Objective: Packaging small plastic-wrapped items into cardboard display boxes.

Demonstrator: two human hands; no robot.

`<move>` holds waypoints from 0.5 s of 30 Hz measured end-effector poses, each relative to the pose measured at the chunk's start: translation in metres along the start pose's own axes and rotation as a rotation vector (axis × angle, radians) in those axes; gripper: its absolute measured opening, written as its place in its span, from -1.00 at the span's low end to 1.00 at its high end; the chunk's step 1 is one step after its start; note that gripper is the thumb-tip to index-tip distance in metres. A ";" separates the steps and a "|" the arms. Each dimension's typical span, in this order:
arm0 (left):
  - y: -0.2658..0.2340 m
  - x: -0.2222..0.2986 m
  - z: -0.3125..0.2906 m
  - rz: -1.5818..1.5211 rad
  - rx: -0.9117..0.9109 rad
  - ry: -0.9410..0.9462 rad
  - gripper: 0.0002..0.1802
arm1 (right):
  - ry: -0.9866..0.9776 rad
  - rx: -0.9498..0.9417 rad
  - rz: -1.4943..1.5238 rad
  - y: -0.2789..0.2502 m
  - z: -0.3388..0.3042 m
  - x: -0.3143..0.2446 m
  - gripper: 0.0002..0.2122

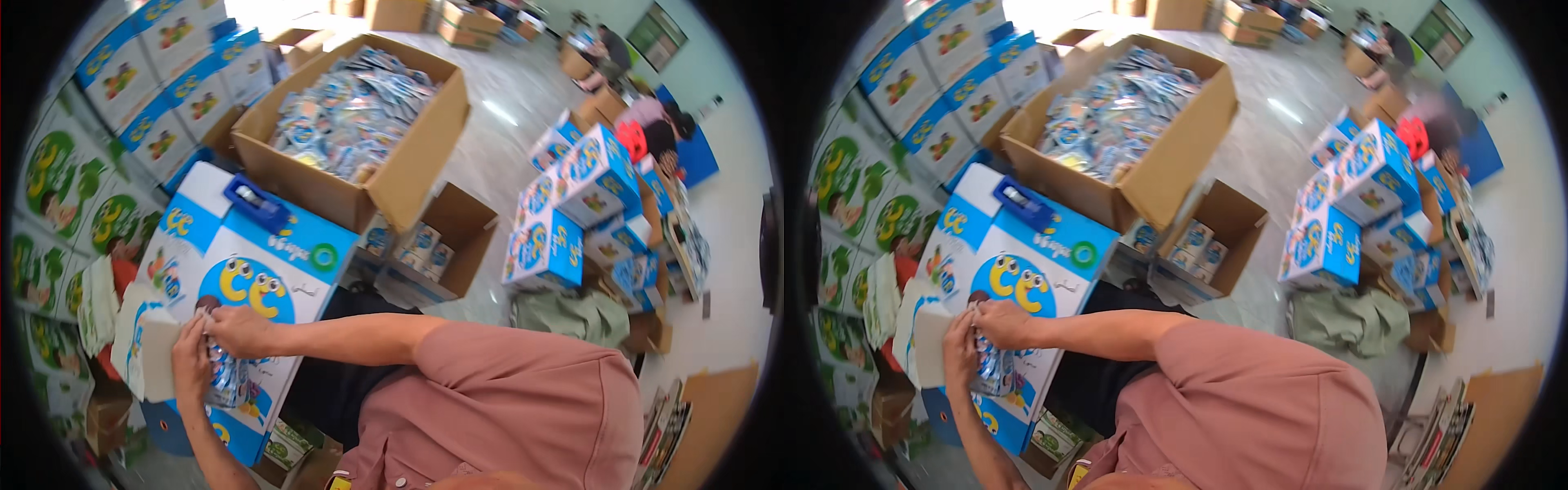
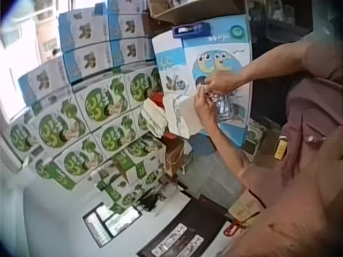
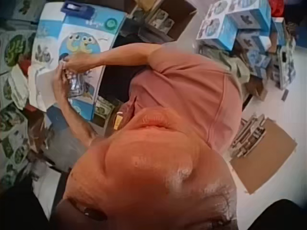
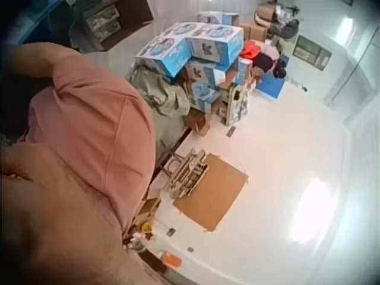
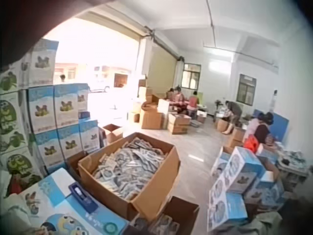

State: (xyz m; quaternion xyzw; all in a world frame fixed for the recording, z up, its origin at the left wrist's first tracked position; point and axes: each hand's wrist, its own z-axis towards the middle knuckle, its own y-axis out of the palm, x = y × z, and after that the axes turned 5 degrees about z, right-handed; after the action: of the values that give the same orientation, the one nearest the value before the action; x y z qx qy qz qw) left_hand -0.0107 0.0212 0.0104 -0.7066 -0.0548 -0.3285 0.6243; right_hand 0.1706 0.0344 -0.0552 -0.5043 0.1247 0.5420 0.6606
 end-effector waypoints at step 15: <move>0.022 -0.028 -0.009 0.147 0.255 0.066 -0.66 | -0.148 0.297 0.245 0.011 -0.024 0.016 -0.95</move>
State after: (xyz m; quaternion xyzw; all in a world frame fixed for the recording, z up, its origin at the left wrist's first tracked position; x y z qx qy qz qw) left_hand -0.0250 0.0179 -0.0235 -0.6126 -0.0236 -0.2956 0.7327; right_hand 0.1763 0.0234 -0.0833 -0.3411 0.2147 0.6297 0.6641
